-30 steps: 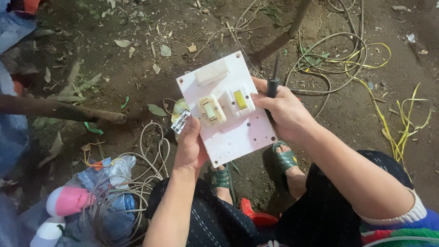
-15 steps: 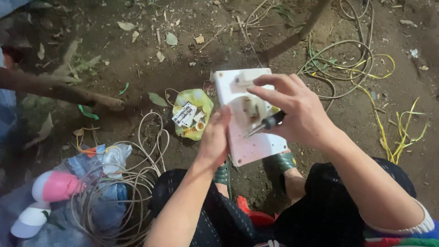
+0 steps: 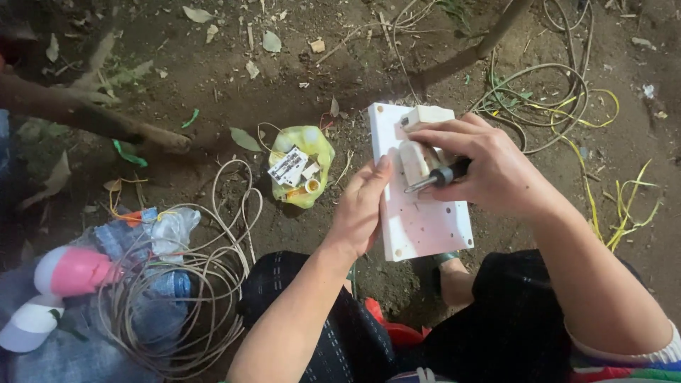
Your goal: Removing electrical switches from a plastic panel by unscrewing them with a manual screwdriver
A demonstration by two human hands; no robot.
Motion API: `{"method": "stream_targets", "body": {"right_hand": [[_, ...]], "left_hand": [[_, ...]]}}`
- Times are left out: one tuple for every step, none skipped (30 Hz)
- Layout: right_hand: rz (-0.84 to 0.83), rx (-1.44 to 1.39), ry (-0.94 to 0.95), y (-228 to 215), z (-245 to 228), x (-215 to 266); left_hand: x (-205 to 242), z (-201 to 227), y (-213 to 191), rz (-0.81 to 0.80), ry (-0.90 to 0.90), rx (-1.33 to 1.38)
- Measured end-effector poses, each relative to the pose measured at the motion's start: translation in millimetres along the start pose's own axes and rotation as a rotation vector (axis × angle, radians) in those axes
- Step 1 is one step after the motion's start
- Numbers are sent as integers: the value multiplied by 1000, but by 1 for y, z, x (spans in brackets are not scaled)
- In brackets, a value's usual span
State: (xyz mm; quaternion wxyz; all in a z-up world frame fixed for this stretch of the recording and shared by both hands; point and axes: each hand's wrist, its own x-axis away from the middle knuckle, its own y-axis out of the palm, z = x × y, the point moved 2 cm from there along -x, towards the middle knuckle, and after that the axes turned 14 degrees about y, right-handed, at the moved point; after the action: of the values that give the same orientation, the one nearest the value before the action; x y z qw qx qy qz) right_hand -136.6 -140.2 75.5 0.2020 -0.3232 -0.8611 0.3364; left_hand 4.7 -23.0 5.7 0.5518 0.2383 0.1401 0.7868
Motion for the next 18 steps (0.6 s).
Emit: {"method": "stream_targets", "body": {"right_hand": [[-3,1,1,-1,-1,0],[-17,-13,19,-2,-2,0],[-31,-28,38,-3,-2,0],[-32,-27,38,-2,1,-1],[-34,-35,20,-1,4,-1],[-36,-44,2,-1,7,-2],[-37,-43,2,-1,9,-3],[-44,-67,0,0,11,-3],[-51,-92,-2,1,13,-4],[-54,-92,-1,1,14,-4],[-60,-97,5,1,15,-4],[-64,-102,11,1,16,-5],[-65,-102,11,1,15,-4],[-54,-46,-2,1,14,-4],[-42,9,-16,1,12,-3],[-43,9,-16,0,12,-3],[-47,8,-15,1,12,-3],[-52,7,-14,1,11,-3]], "left_hand": [[-1,-1,-1,2,-1,2],[-2,-2,-2,-22,-12,-7],[-3,-4,-3,-46,-23,-16],[-3,-3,-2,-45,-23,-15],[-2,-2,-2,-27,-20,-31],[0,-2,-2,-8,-18,-47],[-2,-1,-2,-7,-19,-46],[-3,-1,-1,-32,-15,-51],[-4,0,-1,-56,-11,-56],[-3,-4,-2,-55,-12,-55],[-3,-7,-4,-45,-18,-69],[-2,-10,-6,-36,-22,-83],[-1,-5,-3,-35,-22,-83],[1,-1,0,-12,-67,-15],[3,2,3,12,-112,52],[3,2,3,12,-112,53],[2,2,3,13,-94,76],[2,2,3,16,-77,100]]}}
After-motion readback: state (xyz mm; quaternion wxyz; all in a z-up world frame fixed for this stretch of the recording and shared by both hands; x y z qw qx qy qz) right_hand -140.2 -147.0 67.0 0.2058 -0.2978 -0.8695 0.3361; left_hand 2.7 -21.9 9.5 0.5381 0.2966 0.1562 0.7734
